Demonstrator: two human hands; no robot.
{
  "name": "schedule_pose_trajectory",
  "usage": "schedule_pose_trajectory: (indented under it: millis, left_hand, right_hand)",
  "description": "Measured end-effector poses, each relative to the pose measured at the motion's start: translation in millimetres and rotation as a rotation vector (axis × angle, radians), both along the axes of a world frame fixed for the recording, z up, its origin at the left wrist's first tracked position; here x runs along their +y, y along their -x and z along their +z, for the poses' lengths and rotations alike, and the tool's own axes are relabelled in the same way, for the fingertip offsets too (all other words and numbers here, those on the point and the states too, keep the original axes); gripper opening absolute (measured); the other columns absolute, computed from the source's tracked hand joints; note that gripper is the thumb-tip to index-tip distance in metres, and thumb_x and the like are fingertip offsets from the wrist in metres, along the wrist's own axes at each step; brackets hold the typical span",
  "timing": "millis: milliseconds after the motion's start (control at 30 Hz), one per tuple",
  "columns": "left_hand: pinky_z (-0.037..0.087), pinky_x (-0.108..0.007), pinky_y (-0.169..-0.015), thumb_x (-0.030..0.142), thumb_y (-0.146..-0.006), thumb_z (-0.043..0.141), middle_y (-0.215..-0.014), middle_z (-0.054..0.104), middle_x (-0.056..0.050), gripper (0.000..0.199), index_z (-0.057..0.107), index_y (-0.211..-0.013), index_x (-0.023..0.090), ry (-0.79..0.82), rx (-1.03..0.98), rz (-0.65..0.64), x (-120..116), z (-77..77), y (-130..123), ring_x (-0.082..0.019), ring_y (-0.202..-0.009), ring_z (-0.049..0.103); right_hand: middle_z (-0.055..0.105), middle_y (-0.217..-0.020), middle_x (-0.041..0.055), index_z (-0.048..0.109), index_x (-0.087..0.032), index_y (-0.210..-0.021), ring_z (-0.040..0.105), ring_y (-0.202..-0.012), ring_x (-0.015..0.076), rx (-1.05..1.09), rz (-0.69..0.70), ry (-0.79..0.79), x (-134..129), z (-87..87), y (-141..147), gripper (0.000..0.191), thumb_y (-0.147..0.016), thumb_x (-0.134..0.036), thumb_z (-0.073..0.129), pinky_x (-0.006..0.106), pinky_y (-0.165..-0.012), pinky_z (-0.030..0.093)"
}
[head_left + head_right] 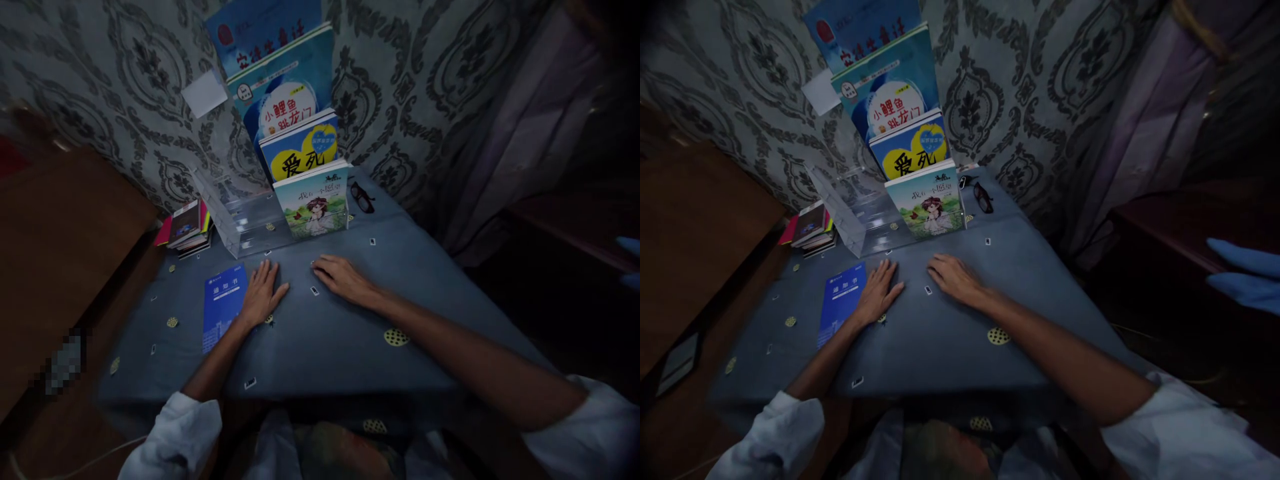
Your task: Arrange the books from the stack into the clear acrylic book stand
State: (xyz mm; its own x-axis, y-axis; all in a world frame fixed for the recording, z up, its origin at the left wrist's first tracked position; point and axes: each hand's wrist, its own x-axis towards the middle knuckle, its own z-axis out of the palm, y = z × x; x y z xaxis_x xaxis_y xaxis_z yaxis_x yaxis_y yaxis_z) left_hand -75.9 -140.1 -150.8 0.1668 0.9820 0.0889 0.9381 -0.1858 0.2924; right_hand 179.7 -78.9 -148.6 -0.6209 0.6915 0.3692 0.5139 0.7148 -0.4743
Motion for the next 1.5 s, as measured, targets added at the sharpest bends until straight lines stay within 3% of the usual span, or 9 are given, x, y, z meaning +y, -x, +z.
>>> schedule_pose_trajectory:
  millis: [100, 200, 267, 367, 667, 767, 900, 967, 1500]
  left_hand:
    - [0.027, -0.046, -0.124, 0.054, -0.103, 0.033, -0.165, 0.030, -0.010, 0.057, 0.042, -0.151, 0.023, -0.034, -0.102, -0.021, -10, 11.8, 24, -0.025, -0.154, 0.027]
    - [0.037, -0.046, -0.118, 0.048, -0.101, 0.038, -0.152, 0.046, -0.017, 0.054, 0.050, -0.142, 0.015, -0.149, -0.038, 0.314, -31, 25.7, 76, -0.030, -0.144, 0.042]
    - [0.042, -0.050, -0.112, 0.047, -0.096, 0.046, -0.132, 0.058, -0.022, 0.057, 0.053, -0.137, 0.008, -0.127, 0.070, 0.550, -46, 32.2, 108, -0.036, -0.132, 0.051]
    - [0.048, -0.048, -0.103, 0.049, -0.091, 0.055, -0.117, 0.064, -0.018, 0.060, 0.056, -0.136, 0.009, -0.019, 0.154, 0.640, -62, 34.9, 124, -0.036, -0.119, 0.058]
    - [0.045, -0.036, -0.105, 0.038, -0.089, 0.065, -0.121, 0.063, -0.011, 0.041, 0.066, -0.124, 0.017, -0.041, 0.095, 0.301, -33, 30.4, 25, -0.026, -0.117, 0.059]
    - [0.046, -0.037, -0.102, 0.041, -0.091, 0.062, -0.122, 0.061, -0.013, 0.043, 0.064, -0.126, 0.016, -0.038, 0.160, 0.333, -34, 39.1, 26, -0.028, -0.118, 0.058]
    - [0.051, -0.039, -0.089, 0.054, -0.093, 0.054, -0.116, 0.060, -0.016, 0.049, 0.063, -0.121, 0.015, 0.036, 0.303, 0.614, -49, 51.0, 57, -0.033, -0.112, 0.060]
    - [0.051, -0.038, -0.086, 0.055, -0.093, 0.053, -0.113, 0.061, -0.015, 0.048, 0.064, -0.119, 0.016, 0.074, 0.313, 0.665, -54, 52.8, 67, -0.032, -0.109, 0.062]
    - [0.046, -0.037, -0.098, 0.040, -0.085, 0.070, -0.119, 0.066, -0.009, 0.041, 0.068, -0.120, 0.020, -0.041, 0.083, 0.383, -28, 31.6, 11, -0.027, -0.110, 0.060]
  right_hand:
    - [0.067, -0.099, 0.0110, 0.068, -0.018, -0.099, 0.064, -0.090, 0.0237, 0.013, 0.009, 0.015, -1, -0.6, -2, 0.024, -0.100, -0.019, 0.044, 0.035, -0.084, 0.050]
    - [0.066, -0.099, 0.0100, 0.067, -0.019, -0.097, 0.063, -0.089, 0.0229, 0.021, 0.014, 0.003, -2, -0.9, -3, 0.023, -0.100, -0.020, 0.045, 0.034, -0.082, 0.050]
    - [0.066, -0.097, 0.0090, 0.067, -0.020, -0.096, 0.063, -0.088, 0.0222, 0.016, 0.012, -0.006, -2, -0.5, -2, 0.022, -0.099, -0.020, 0.046, 0.033, -0.081, 0.049]
    - [0.066, -0.098, 0.0098, 0.068, -0.018, -0.098, 0.063, -0.088, 0.0223, 0.019, 0.035, -0.013, -2, 0.4, -2, 0.022, -0.099, -0.019, 0.045, 0.034, -0.081, 0.049]
    - [0.065, -0.095, 0.0082, 0.067, -0.019, -0.097, 0.063, -0.088, 0.0215, 0.069, 0.050, 0.003, -1, -3.0, -4, 0.021, -0.099, -0.019, 0.046, 0.033, -0.081, 0.049]
    - [0.066, -0.096, 0.0077, 0.066, -0.020, -0.099, 0.063, -0.089, 0.0213, 0.085, 0.048, -0.006, -1, -4.1, -5, 0.021, -0.100, -0.020, 0.045, 0.033, -0.083, 0.050]
    - [0.065, -0.095, 0.0076, 0.065, -0.020, -0.098, 0.063, -0.088, 0.0211, 0.052, 0.052, -0.022, -2, -3.6, -5, 0.021, -0.100, -0.020, 0.044, 0.033, -0.082, 0.051]
    - [0.066, -0.096, 0.0084, 0.065, -0.019, -0.096, 0.063, -0.089, 0.0219, 0.030, 0.059, -0.027, -3, -3.1, -4, 0.021, -0.100, -0.020, 0.044, 0.035, -0.083, 0.051]
    - [0.066, -0.098, 0.0086, 0.065, -0.021, -0.098, 0.063, -0.090, 0.0221, 0.083, 0.086, -0.049, -7, -4.5, -2, 0.022, -0.100, -0.020, 0.044, 0.036, -0.083, 0.052]
